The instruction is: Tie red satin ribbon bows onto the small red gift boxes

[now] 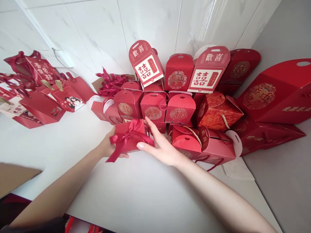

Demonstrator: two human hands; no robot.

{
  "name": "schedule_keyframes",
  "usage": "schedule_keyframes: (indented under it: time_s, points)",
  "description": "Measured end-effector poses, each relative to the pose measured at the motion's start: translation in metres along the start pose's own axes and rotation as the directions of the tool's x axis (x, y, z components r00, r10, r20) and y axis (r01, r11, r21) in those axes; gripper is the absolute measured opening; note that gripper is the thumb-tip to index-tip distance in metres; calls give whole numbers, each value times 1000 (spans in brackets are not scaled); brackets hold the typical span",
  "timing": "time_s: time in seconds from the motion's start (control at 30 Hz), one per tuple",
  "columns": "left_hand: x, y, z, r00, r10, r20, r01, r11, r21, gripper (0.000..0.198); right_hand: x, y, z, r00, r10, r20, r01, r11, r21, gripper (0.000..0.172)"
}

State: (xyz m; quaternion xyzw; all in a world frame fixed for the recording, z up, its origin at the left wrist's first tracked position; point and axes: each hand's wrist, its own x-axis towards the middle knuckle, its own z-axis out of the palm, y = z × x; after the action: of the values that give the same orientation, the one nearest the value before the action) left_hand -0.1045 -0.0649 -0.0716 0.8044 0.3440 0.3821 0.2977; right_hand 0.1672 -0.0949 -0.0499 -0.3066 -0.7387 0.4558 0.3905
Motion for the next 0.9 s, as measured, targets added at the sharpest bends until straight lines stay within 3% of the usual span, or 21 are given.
schedule_keyframes:
  time_s: [0.13, 0.23, 0.53, 0.63, 0.73, 0.8, 0.9]
  points:
    - [0, 1, 14, 999, -8, -37, -3, 960, -280, 76, -5, 23, 36, 981, -14, -194, 62, 967, 246, 82]
    - [0, 0, 26, 997, -72, -22, 56, 902, -429, 71, -12, 35, 57, 962, 49, -268, 49, 936, 349, 79]
    - [-4, -15, 30, 987, -158, 11, 144, 870, -471, 71, -8, 39, 56, 937, 163, -308, -29, 917, 397, 79]
    - [-5, -13, 30, 975, -220, 33, 200, 800, -565, 67, -10, 42, 55, 947, 107, -304, -7, 949, 314, 77]
    - [-6, -3, 34, 940, -342, 19, 237, 611, -755, 57, -15, 42, 51, 952, -126, -281, 151, 986, 70, 81]
    - [-8, 6, 37, 909, -416, 16, 237, 485, -842, 49, -18, 40, 49, 928, -286, -240, 267, 958, -109, 88]
    - [-10, 12, 44, 914, -405, 18, 232, 486, -843, 42, -18, 40, 48, 901, -376, -216, 300, 901, -314, 86]
